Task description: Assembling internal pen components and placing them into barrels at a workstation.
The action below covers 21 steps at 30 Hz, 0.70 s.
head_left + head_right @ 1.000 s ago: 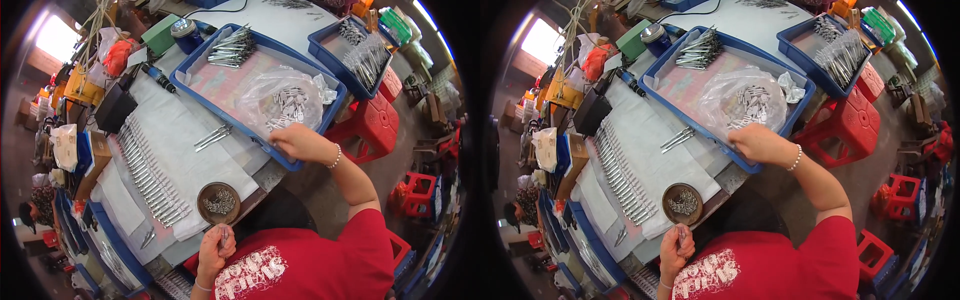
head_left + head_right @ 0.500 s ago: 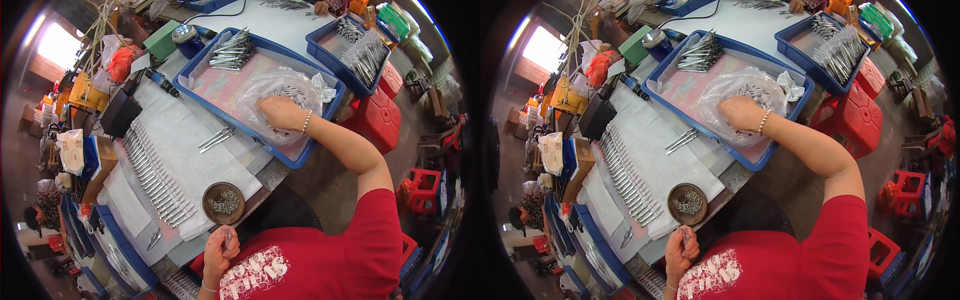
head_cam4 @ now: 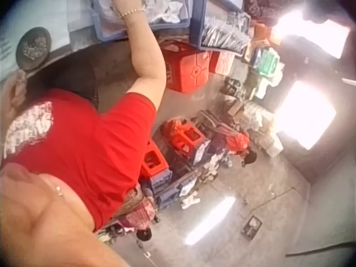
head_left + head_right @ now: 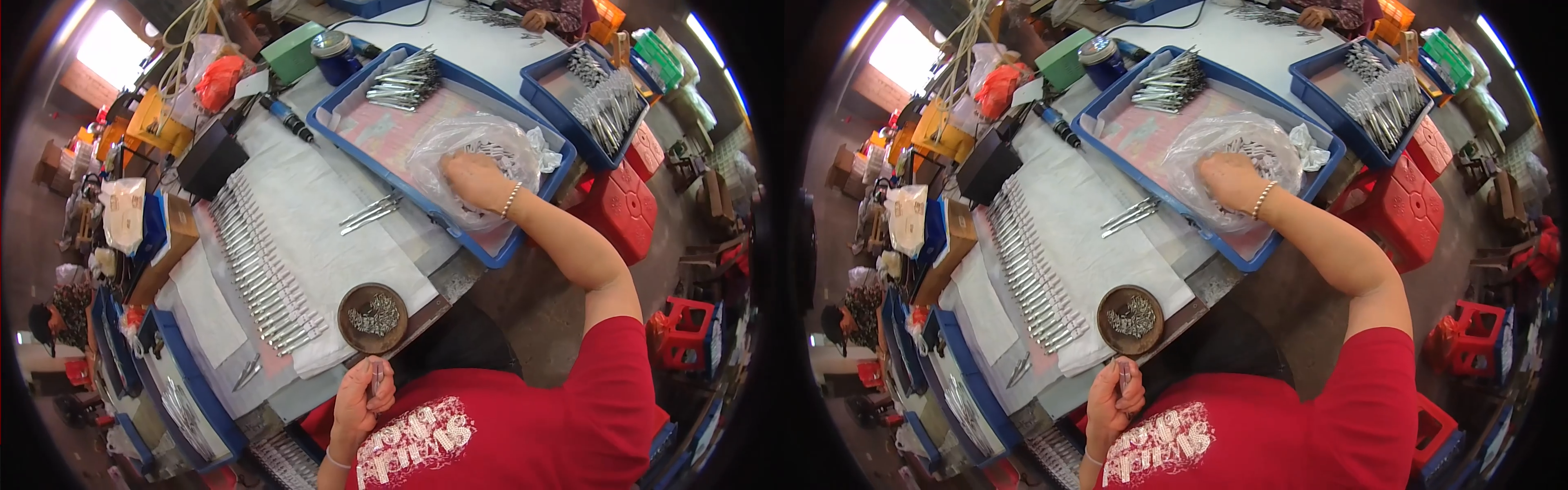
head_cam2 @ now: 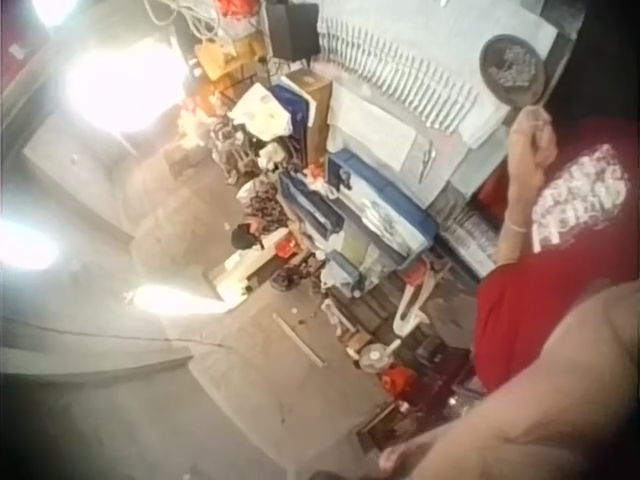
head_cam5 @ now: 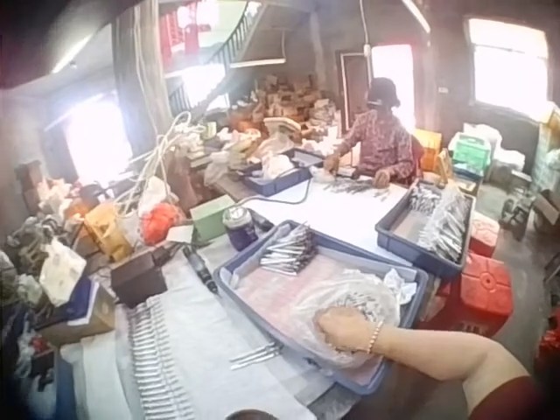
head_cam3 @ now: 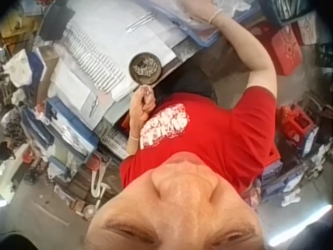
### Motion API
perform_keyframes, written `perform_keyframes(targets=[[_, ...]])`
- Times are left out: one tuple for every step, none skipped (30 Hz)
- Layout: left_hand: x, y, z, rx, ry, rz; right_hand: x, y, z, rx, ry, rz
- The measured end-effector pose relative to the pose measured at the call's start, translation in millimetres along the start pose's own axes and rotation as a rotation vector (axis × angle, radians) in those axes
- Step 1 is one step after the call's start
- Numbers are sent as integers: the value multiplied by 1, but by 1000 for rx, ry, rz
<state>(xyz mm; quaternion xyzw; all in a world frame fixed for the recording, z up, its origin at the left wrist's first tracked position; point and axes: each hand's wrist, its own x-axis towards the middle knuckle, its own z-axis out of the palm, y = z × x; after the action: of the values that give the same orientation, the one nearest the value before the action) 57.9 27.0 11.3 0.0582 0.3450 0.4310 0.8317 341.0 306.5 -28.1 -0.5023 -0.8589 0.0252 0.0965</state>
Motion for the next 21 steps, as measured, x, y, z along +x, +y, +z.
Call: perform_keyframes(targets=[[-2, -1, -2, 7, -7, 21, 1, 1, 3, 15, -16, -22], [-4, -1, 0, 46, -11, 69, 0, -14, -22, 18, -31, 65], [-6, 1, 4, 137, 28, 100, -5, -16, -33, 72, 104, 14], [-6, 4, 9, 228, 71, 124, -12, -16, -44, 133, 236, -31], [-6, 7, 13, 321, 112, 148, -20, -35, -63, 429, 155, 50], [-3, 9, 15, 339, 86, 164, -36, -57, -81, 716, 55, 145], [1, 12, 17, 304, 46, 160, -53, -77, -83, 1161, -22, 148], [5, 14, 15, 144, -53, 79, -69, -98, -80, 1456, -75, 164], [10, 15, 16, 2, -144, 31, -83, -113, -73, 1486, -194, 168], [15, 15, 14, -87, -205, -36, -89, -130, -65, 1652, -227, 38], [18, 14, 14, -152, -224, -64, -95, -143, -53, 1742, -250, 9], [19, 11, 14, -215, -247, -90, -97, -155, -43, 1849, -280, 5], [19, 9, 13, -254, -251, -100, -99, -165, -33, 1953, -303, 6], [18, 7, 13, -292, -259, -112, -100, -174, -25, 1996, -315, 23], [16, 5, 10, -302, -279, -112, -99, -182, -21, 1998, -335, 21], [13, 5, 7, -311, -274, -106, -98, -190, -17, 2046, -340, 62], [10, 5, 5, -323, -286, -122, -98, -195, -13, 2091, -341, 103], [8, 5, 3, -335, -300, -139, -97, -199, -10, 2133, -372, 97], [5, 3, 0, -343, -298, -134, -97, -202, -9, 2131, -384, 99], [2, 1, -2, -389, -292, -143, -97, -204, -8, 2210, -477, 75], [0, -1, -5, -436, -286, -152, -96, -206, -7, 2286, -573, 52]])
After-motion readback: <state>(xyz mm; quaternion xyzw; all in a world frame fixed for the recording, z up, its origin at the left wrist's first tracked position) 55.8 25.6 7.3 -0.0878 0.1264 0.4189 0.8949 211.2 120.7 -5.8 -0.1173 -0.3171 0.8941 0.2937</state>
